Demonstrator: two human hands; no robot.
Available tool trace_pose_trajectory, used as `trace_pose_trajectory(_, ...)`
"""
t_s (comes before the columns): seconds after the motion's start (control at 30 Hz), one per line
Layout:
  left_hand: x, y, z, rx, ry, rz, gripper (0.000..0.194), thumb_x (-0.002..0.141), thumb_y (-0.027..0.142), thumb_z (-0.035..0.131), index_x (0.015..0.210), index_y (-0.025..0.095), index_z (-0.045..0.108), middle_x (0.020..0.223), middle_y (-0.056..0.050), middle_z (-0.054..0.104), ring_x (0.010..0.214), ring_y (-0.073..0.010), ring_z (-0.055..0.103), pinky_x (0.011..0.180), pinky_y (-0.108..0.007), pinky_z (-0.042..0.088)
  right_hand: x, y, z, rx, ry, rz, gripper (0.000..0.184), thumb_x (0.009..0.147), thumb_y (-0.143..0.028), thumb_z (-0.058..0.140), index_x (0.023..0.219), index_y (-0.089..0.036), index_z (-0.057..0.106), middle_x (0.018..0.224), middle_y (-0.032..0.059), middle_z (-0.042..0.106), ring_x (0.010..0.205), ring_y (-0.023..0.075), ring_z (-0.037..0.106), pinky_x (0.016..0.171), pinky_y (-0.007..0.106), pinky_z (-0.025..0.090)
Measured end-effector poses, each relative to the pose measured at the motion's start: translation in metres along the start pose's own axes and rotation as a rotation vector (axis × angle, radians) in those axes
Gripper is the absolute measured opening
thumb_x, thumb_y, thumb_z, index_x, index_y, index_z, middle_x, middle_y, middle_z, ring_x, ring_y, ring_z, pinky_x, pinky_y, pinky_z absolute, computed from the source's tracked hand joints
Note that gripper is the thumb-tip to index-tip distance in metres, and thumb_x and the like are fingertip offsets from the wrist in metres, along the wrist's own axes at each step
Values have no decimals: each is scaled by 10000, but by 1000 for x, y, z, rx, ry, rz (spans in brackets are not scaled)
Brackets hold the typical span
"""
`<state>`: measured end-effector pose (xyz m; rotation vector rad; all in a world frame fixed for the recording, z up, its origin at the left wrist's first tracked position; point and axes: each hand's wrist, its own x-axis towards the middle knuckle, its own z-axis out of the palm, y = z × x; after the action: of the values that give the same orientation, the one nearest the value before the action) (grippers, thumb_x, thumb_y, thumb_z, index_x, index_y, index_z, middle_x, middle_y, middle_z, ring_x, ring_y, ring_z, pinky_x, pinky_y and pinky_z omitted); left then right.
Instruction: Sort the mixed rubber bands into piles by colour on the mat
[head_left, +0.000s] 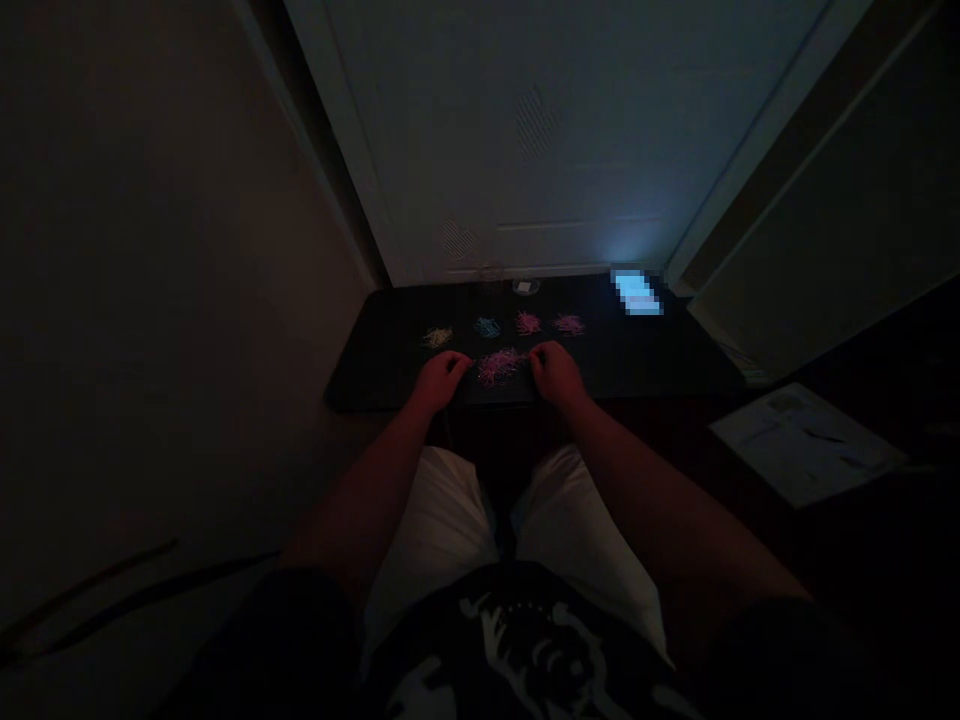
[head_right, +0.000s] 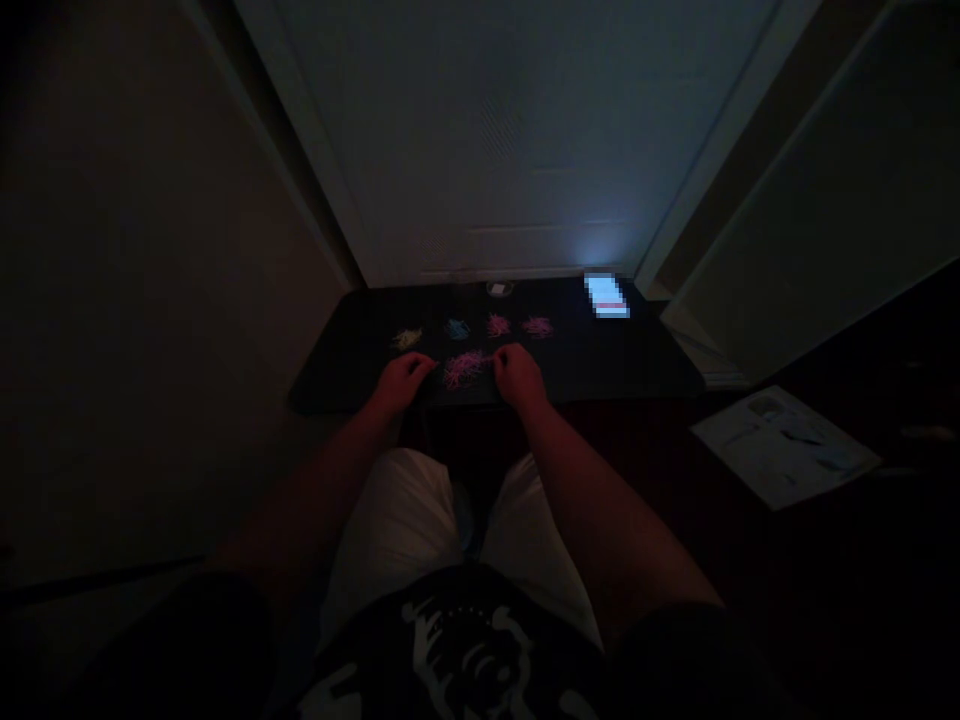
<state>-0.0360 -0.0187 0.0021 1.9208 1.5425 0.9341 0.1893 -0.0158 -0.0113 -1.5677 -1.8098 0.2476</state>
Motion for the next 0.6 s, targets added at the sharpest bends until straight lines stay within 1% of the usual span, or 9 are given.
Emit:
trace_pose_trajectory(0.2, 1, 0, 0, -16, 22, -2, 267, 815, 362, 469, 841, 156, 636, 840, -37, 665, 776, -152, 595, 726, -263, 451, -1, 0, 0, 15, 9, 20, 159, 809, -224, 422, 838, -180, 572, 844, 64, 595, 779, 186, 528, 740, 306, 405)
trace_pose_trajectory(0.3, 0, 0, -1, -18, 11, -6, 259, 812, 361, 476, 844, 161, 637, 861, -39, 670, 793, -154, 599, 738, -263, 451, -2, -1, -1, 9, 10, -1, 134, 789, -204, 449, 836, -184, 573, 850, 63, 591, 792, 191, 529, 749, 313, 410)
trace_pose_trajectory(0.4, -1, 1, -1, -8, -1, -12, 257, 810, 361, 478, 847, 165, 639, 865, -37, 675, 800, -156, 603, 746, -266, 452, -4, -1, -2, 17, 13, -48, 135, 761, -196, 491, 859, -182, 584, 899, 72, 571, 844, 197, 525, 783, 319, 412)
trace_pose_trajectory(0.5, 1, 3, -2, 2, -30, 6, 257, 810, 358, 474, 835, 165, 642, 864, -36, 676, 798, -157, 602, 757, -269, 453, -5, -3, -3, 35, 24, -85, 155, 751, -202, 518, 877, -183, 604, 936, 76, 560, 885, 197, 520, 819, 324, 409)
trace_pose_trajectory(0.6, 8, 7, -3, 6, -89, 30, 257, 809, 351, 470, 815, 162, 643, 842, -35, 675, 784, -156, 601, 752, -268, 456, -5, -6, -3, 82, 19, -130, 145, 760, -226, 531, 866, -185, 621, 908, 65, 582, 890, 193, 523, 831, 325, 404)
